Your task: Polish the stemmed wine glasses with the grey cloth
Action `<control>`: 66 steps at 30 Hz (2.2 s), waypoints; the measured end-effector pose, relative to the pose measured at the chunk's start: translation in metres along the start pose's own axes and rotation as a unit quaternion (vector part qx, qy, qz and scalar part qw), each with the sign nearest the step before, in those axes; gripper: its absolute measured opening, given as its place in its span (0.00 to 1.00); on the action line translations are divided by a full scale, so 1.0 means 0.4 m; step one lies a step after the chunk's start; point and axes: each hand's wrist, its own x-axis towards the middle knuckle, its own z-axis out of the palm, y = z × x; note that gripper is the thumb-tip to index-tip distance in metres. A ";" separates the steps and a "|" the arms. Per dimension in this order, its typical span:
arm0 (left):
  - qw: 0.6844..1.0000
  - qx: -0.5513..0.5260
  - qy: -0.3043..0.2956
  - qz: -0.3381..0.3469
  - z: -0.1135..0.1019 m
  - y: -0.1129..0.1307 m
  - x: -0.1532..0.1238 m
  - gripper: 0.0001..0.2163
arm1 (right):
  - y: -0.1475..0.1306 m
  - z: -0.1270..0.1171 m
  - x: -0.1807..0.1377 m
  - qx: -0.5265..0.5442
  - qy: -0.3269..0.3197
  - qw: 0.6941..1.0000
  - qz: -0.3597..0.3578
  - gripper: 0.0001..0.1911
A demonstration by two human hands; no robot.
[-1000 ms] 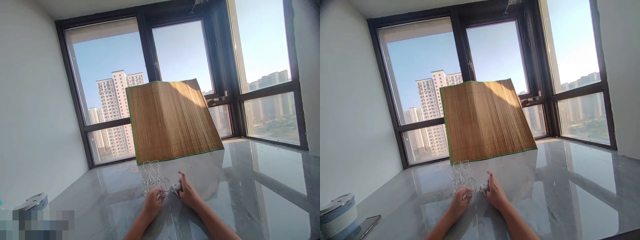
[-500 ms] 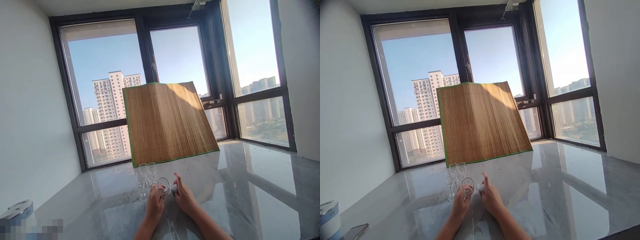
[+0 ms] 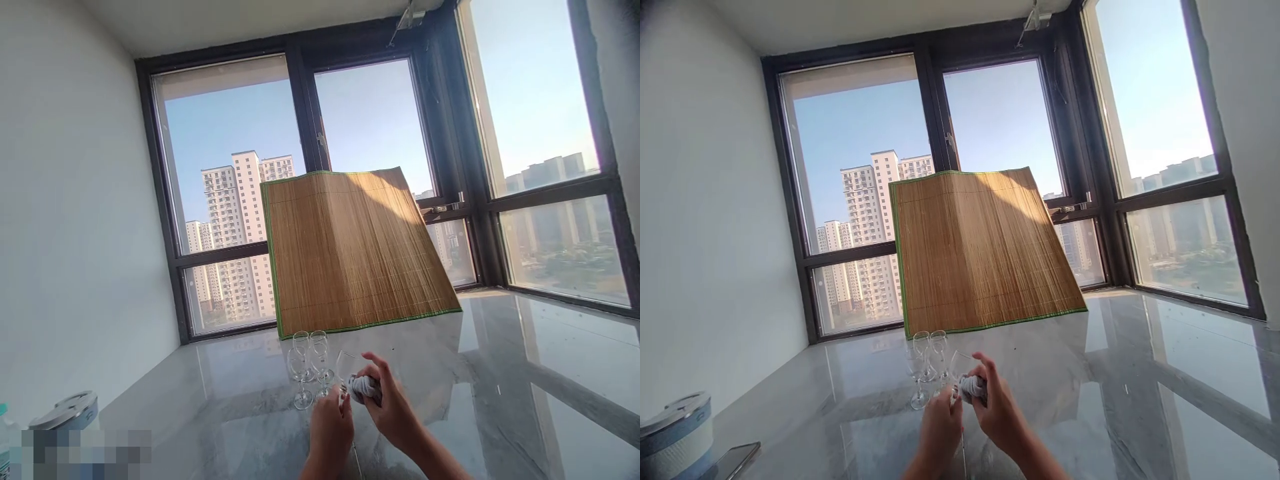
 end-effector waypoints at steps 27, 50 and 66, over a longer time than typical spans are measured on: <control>0.996 -0.005 0.017 0.090 -0.018 -0.023 0.014 0.12 | 0.024 -0.079 0.060 0.305 0.037 0.906 0.291 0.32; 0.959 -0.248 -0.136 0.033 0.010 -0.011 -0.021 0.46 | 0.081 0.053 0.015 0.275 -0.038 0.900 0.336 0.39; 0.966 -0.253 0.048 0.015 0.011 0.013 -0.003 0.18 | 0.139 0.043 0.035 0.105 0.123 0.948 0.275 0.29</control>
